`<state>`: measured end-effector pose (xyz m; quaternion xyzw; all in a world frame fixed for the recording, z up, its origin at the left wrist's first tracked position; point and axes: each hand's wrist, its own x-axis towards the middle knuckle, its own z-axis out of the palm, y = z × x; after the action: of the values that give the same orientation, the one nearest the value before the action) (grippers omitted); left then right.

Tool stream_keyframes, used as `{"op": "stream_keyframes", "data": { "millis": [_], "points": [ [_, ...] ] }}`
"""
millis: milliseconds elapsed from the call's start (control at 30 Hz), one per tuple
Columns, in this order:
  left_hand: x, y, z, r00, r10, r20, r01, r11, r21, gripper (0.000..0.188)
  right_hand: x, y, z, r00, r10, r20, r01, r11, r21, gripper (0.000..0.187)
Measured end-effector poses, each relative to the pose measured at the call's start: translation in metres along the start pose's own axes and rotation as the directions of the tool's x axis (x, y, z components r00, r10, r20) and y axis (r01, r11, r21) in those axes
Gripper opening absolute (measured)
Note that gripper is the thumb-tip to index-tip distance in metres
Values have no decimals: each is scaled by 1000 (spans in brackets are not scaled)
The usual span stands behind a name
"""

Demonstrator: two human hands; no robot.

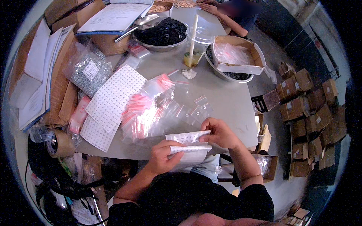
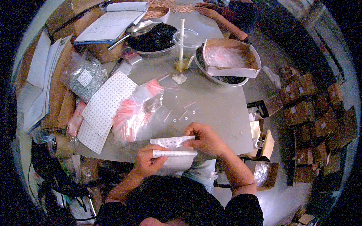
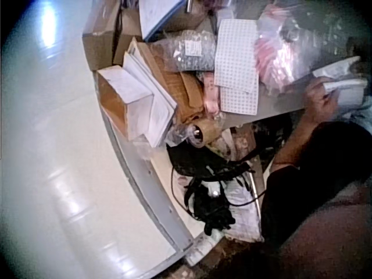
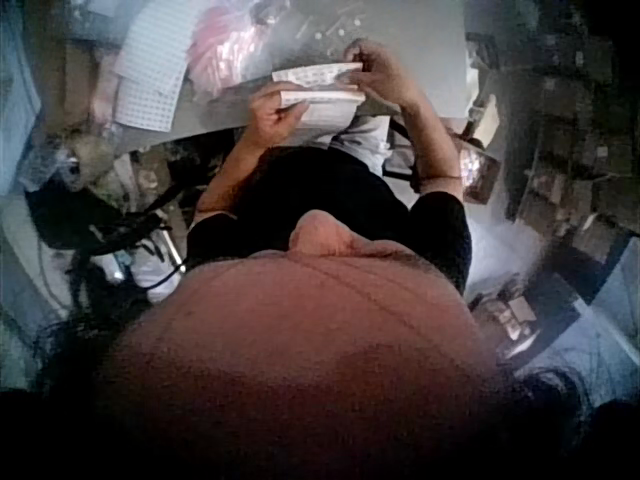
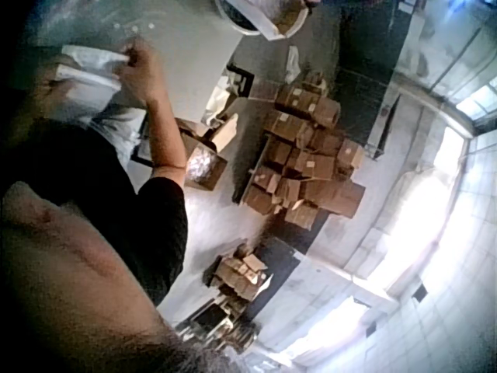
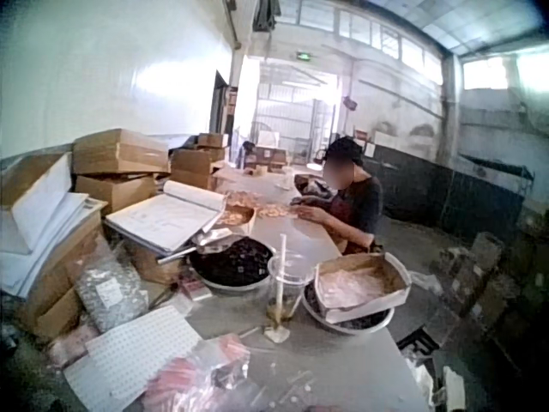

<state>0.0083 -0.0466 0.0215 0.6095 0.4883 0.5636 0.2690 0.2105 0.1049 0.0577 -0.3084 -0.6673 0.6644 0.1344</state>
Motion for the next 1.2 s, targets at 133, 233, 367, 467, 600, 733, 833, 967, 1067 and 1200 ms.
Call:
{"op": "stream_keyframes", "data": {
  "millis": [133, 233, 367, 467, 600, 733, 833, 967, 1067, 1200],
  "points": [
    [2, 2, -4, 997, 13, 73, -13, 1000, 8, 13, -9, 8, -2, 996, 78, -35, -79, 997, -15, 16],
    [2, -2, -5, 992, 65, 112, -69, 997, 38, 13, -14, 3, 0, 997, 46, -58, -55, 984, -172, 16],
    [3, -2, -5, 987, 85, 133, -90, 995, 34, 11, -17, 4, -1, 1000, -3, -12, 0, 968, -251, 20],
    [0, -4, -5, 989, 102, 104, -101, 995, -16, 9, -23, 6, -5, 996, 60, 67, -46, 979, -199, 21],
    [-2, -5, -3, 990, 118, 72, -114, 992, -54, 8, -19, 10, -10, 980, 105, 171, -62, 969, -238, 16],
    [-2, -1, 2, 991, 82, 110, -89, 994, 64, 7, -9, 8, -5, 992, -89, 93, 115, 933, -340, 16],
    [-2, -1, 4, 991, 76, 111, -89, 988, 124, 7, -4, 2, -8, 982, -93, 164, 162, 864, -477, 20],
    [-2, -1, 5, 993, 81, 89, -93, 986, 137, 8, -4, -5, -4, 969, -101, 225, 213, 801, -559, 22],
    [-2, -2, 5, 991, 101, 90, -114, 983, 147, 8, -5, -2, -3, 967, -128, 219, 236, 774, -588, 20],
    [-1, -1, 6, 991, 90, 102, -105, 983, 152, 8, -6, -1, -1, 973, -151, 176, 226, 782, -580, 18]
  ]
}}
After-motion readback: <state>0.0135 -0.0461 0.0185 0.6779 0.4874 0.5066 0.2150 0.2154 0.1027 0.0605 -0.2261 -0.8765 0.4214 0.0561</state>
